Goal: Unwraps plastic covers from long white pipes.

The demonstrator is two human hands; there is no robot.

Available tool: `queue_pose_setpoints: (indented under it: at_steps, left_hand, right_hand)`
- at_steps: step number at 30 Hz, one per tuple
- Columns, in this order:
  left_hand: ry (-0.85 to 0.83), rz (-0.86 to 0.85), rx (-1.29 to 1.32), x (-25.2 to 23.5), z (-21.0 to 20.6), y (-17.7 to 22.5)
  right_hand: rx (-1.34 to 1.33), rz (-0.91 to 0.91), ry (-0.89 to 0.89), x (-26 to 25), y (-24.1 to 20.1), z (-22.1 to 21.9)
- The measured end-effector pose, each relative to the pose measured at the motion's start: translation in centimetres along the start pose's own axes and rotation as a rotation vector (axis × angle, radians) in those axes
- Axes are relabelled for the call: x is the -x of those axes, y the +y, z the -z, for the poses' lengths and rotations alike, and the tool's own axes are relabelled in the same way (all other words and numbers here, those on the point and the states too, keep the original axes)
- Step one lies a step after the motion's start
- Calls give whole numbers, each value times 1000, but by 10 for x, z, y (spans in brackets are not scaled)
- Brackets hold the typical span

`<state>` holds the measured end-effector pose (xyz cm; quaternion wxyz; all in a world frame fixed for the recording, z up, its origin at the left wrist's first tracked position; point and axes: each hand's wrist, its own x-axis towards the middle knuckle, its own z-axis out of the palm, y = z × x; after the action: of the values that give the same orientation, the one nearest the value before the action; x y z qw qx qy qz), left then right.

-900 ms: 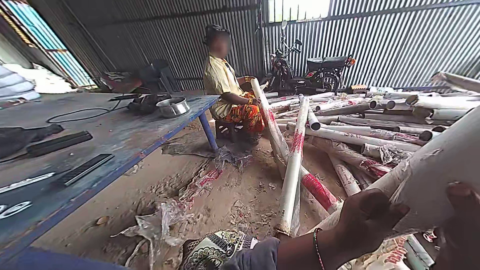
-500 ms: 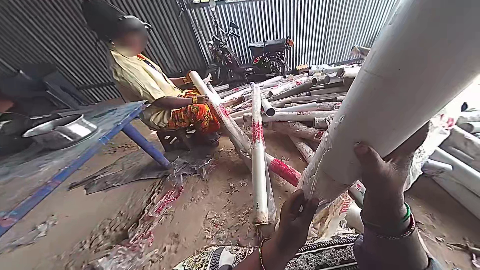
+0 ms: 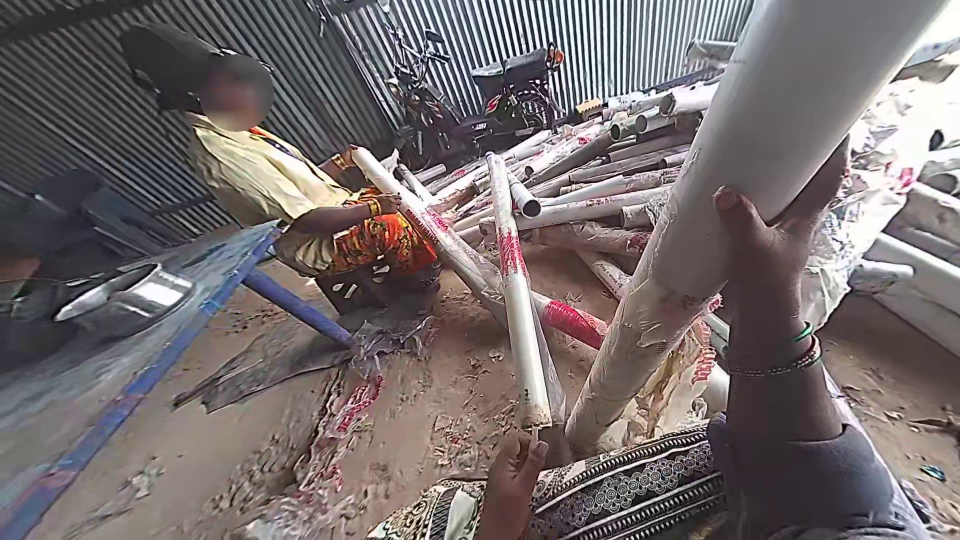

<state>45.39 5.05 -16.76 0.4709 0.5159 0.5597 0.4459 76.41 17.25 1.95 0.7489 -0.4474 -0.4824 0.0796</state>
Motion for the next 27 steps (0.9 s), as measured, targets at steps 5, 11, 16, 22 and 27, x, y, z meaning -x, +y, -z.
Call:
queue_pose_setpoints:
  at_steps: [5, 11, 16, 22, 27]
  left_hand:
    - [-175, -183, -192, -38, -18, 50]
    - [-266, -587, -302, -80, -80, 136]
    - [-171, -595, -474, -95, -116, 172]
    - [-274, -658, -25, -83, -126, 135]
    - [-303, -484, 79, -62, -109, 84]
  right_hand:
    - [26, -45, 67, -5, 5, 15]
    - [-45, 3, 16, 0, 1, 12]
    - [-40, 27, -32, 7, -8, 3]
    - [-116, 69, -85, 11, -11, 3]
    - [-67, 59, -80, 13, -11, 5]
